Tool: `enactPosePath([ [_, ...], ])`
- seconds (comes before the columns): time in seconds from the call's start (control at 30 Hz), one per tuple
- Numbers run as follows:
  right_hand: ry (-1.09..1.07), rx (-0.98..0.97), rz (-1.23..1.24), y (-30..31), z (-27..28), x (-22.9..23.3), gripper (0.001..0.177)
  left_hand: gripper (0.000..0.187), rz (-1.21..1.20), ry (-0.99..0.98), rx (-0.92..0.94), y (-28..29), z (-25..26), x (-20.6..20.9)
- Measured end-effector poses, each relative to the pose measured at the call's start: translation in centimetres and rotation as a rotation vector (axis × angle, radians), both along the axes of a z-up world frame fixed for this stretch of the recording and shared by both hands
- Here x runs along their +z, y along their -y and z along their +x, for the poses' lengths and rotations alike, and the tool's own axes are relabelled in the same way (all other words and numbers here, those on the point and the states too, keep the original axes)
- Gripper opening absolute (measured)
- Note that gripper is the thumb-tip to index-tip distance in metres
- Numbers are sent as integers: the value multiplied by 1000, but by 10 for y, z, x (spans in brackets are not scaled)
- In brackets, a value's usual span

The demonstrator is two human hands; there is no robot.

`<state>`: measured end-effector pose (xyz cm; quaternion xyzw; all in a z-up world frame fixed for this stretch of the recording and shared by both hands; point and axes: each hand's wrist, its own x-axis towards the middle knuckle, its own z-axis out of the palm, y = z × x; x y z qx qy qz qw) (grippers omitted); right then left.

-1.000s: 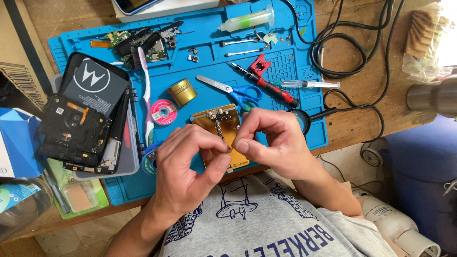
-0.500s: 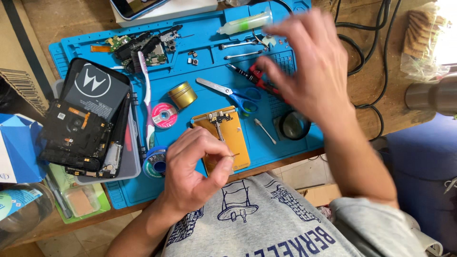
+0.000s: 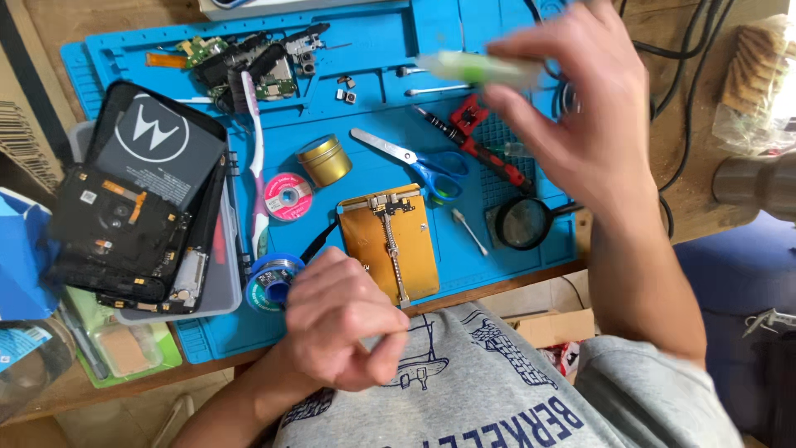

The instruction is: The person sits on the floor and works on a small electronic component held in a vise. They use a soldering iron to apply solder, then cut a piece of wire with scissors. They apply flux from a syringe to the component and continue to manipulate the wire and component with their hands.

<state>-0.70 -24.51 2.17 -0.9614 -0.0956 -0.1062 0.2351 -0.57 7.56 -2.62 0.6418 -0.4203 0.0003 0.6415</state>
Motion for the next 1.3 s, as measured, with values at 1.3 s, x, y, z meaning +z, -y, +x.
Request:
enactPosePath([
  [1.3,-155,-303,710,-89,-101,-63,36,22,224,-112,-296,2,7,-5],
])
